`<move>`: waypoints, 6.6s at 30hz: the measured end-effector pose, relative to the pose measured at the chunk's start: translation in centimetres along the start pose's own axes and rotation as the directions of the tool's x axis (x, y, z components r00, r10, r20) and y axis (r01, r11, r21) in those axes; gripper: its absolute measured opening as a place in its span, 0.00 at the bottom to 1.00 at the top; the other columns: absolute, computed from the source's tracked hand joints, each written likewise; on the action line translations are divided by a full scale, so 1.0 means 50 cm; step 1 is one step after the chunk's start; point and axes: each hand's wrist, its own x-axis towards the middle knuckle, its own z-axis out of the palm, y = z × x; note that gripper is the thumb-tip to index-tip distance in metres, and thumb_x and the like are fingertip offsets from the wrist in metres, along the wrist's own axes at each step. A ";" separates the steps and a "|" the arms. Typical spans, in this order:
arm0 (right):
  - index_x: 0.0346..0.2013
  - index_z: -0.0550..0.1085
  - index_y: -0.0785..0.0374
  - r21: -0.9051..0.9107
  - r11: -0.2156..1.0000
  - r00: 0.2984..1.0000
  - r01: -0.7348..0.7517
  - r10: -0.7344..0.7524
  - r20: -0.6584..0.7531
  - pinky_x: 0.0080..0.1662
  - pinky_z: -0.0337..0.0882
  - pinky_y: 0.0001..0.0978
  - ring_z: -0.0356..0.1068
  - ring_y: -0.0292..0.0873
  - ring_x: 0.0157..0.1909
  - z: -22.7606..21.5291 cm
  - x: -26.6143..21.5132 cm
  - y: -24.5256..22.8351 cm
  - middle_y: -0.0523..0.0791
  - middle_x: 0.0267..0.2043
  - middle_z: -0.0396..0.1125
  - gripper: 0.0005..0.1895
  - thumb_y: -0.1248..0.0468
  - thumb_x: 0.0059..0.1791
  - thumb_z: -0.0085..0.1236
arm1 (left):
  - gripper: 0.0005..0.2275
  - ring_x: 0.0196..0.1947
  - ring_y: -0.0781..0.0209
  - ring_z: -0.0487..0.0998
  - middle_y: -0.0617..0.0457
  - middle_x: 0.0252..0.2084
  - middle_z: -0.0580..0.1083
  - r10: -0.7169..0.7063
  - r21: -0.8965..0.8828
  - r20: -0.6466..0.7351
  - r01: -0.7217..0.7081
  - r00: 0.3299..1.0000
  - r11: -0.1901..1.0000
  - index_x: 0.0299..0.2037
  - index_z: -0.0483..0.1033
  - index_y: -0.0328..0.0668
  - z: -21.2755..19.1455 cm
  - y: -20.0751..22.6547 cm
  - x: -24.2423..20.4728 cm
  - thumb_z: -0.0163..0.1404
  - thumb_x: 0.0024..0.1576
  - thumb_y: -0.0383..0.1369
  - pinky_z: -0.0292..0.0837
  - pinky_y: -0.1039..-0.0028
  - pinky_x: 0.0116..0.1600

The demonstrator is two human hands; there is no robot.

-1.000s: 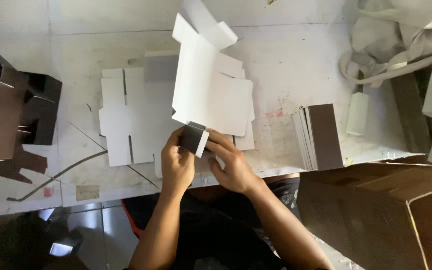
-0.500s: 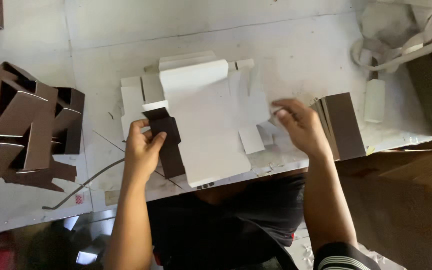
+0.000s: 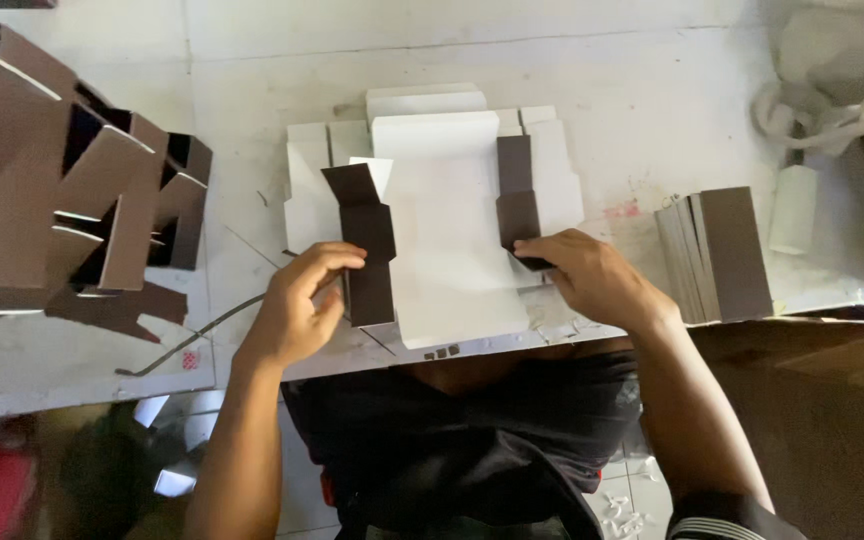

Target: The person assembles small rectangular boxes by folding white cardboard pieces and inserting dark brown cardboard inserts. They fold the white pieces into shape, insert the dark pieces, and place the finished boxes into a larger cardboard box.

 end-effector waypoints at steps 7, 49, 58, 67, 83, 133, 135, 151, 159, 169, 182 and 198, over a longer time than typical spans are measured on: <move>0.52 0.76 0.62 0.040 0.999 0.996 -0.028 0.031 -0.082 0.49 0.76 0.47 0.76 0.59 0.48 0.008 0.041 0.041 0.51 0.44 0.75 0.17 0.73 0.48 0.58 | 0.14 0.51 0.36 0.78 0.44 0.50 0.79 0.079 0.232 0.096 -0.099 0.992 0.968 0.44 0.81 0.41 -0.003 -0.033 -0.008 0.54 0.50 0.16 0.75 0.54 0.52; 0.59 0.71 0.57 -0.510 0.852 0.991 0.118 -0.065 0.121 0.38 0.81 0.44 0.70 0.53 0.47 0.114 0.059 -0.171 0.49 0.49 0.63 0.48 0.37 0.31 0.72 | 0.06 0.33 0.46 0.80 0.45 0.33 0.77 0.017 0.302 -0.164 0.034 0.986 0.953 0.39 0.77 0.38 0.073 0.067 -0.015 0.58 0.53 0.25 0.78 0.66 0.35; 0.44 0.80 0.54 -0.488 0.873 0.999 0.002 -0.018 -0.028 0.32 0.78 0.45 0.73 0.50 0.32 0.147 0.084 -0.148 0.46 0.31 0.67 0.13 0.62 0.49 0.50 | 0.28 0.55 0.29 0.76 0.28 0.57 0.72 -0.096 0.128 0.046 0.089 0.994 0.988 0.64 0.64 0.24 0.042 0.073 0.025 0.53 0.50 0.13 0.77 0.52 0.55; 0.25 0.72 0.50 -0.581 0.794 0.970 -0.177 0.039 -0.242 0.28 0.71 0.41 0.73 0.47 0.24 0.203 0.099 -0.116 0.39 0.19 0.64 0.05 0.61 0.46 0.53 | 0.25 0.46 0.42 0.79 0.41 0.43 0.76 -0.215 0.315 -0.011 0.208 0.976 0.926 0.59 0.66 0.36 0.099 0.028 0.032 0.59 0.51 0.19 0.76 0.59 0.52; 0.50 0.78 0.45 -0.523 0.845 0.926 -0.116 -0.098 -0.364 0.46 0.71 0.65 0.67 0.65 0.50 0.219 0.105 -0.237 0.52 0.47 0.64 0.28 0.35 0.44 0.56 | 0.27 0.50 0.33 0.78 0.32 0.49 0.76 -0.241 0.053 0.133 0.236 0.961 0.970 0.64 0.66 0.32 0.052 0.045 0.042 0.59 0.53 0.23 0.77 0.53 0.54; 0.32 0.70 0.60 -0.215 0.908 0.883 0.360 -0.406 -0.235 0.63 0.64 0.58 0.75 0.46 0.33 0.100 0.107 -0.044 0.43 0.23 0.72 0.28 0.54 0.31 0.79 | 0.08 0.21 0.56 0.81 0.49 0.20 0.74 0.380 0.574 0.555 -0.671 0.740 0.469 0.26 0.75 0.39 0.159 0.045 0.114 0.51 0.50 0.15 0.50 0.50 0.75; 0.32 0.69 0.60 -0.253 0.910 0.899 0.329 -0.383 -0.211 0.63 0.66 0.54 0.75 0.47 0.34 0.118 0.109 -0.019 0.44 0.23 0.72 0.29 0.53 0.29 0.80 | 0.06 0.26 0.57 0.81 0.50 0.25 0.75 0.380 0.612 0.526 -0.649 0.761 0.451 0.30 0.78 0.42 0.180 0.011 0.115 0.52 0.53 0.20 0.56 0.51 0.68; 0.39 0.68 0.57 -0.284 0.954 0.995 0.095 -0.102 -0.010 0.56 0.71 0.43 0.75 0.46 0.37 0.116 0.133 -0.064 0.42 0.25 0.72 0.30 0.47 0.35 0.75 | 0.05 0.37 0.55 0.79 0.51 0.32 0.77 0.163 0.627 0.465 -0.454 0.870 0.633 0.36 0.82 0.47 0.177 0.041 0.085 0.51 0.59 0.31 0.48 0.41 0.71; 0.42 0.74 0.53 -0.585 0.802 0.983 0.119 -0.177 -0.043 0.70 0.48 0.52 0.70 0.44 0.59 0.084 0.100 -0.072 0.42 0.43 0.75 0.25 0.52 0.36 0.74 | 0.16 0.36 0.47 0.83 0.45 0.31 0.81 0.036 0.665 0.395 -0.313 0.918 0.678 0.53 0.76 0.45 0.161 0.104 0.078 0.49 0.55 0.25 0.45 0.33 0.70; 0.31 0.75 0.54 -0.461 0.802 0.848 0.381 -0.501 -0.170 0.70 0.42 0.62 0.71 0.43 0.45 0.133 0.077 -0.003 0.40 0.33 0.70 0.09 0.58 0.44 0.68 | 0.11 0.49 0.49 0.75 0.49 0.40 0.77 0.217 0.591 0.329 -0.380 0.919 0.712 0.41 0.81 0.45 0.198 -0.014 0.083 0.63 0.49 0.32 0.52 0.37 0.68; 0.28 0.75 0.57 -0.452 0.752 0.804 0.479 -0.583 -0.119 0.63 0.69 0.51 0.77 0.44 0.35 0.130 0.126 -0.040 0.41 0.29 0.74 0.07 0.65 0.51 0.58 | 0.04 0.45 0.57 0.79 0.57 0.36 0.79 0.182 0.484 0.441 -0.404 0.879 0.776 0.32 0.82 0.49 0.133 -0.055 0.125 0.63 0.49 0.33 0.43 0.45 0.75; 0.36 0.79 0.51 -0.447 0.809 0.914 0.382 -0.403 0.050 0.66 0.61 0.56 0.70 0.46 0.48 0.104 0.106 -0.052 0.39 0.40 0.69 0.09 0.61 0.42 0.68 | 0.06 0.47 0.60 0.78 0.60 0.40 0.80 0.070 0.573 0.510 -0.399 0.857 0.716 0.35 0.84 0.55 0.156 -0.095 0.144 0.64 0.48 0.35 0.45 0.51 0.76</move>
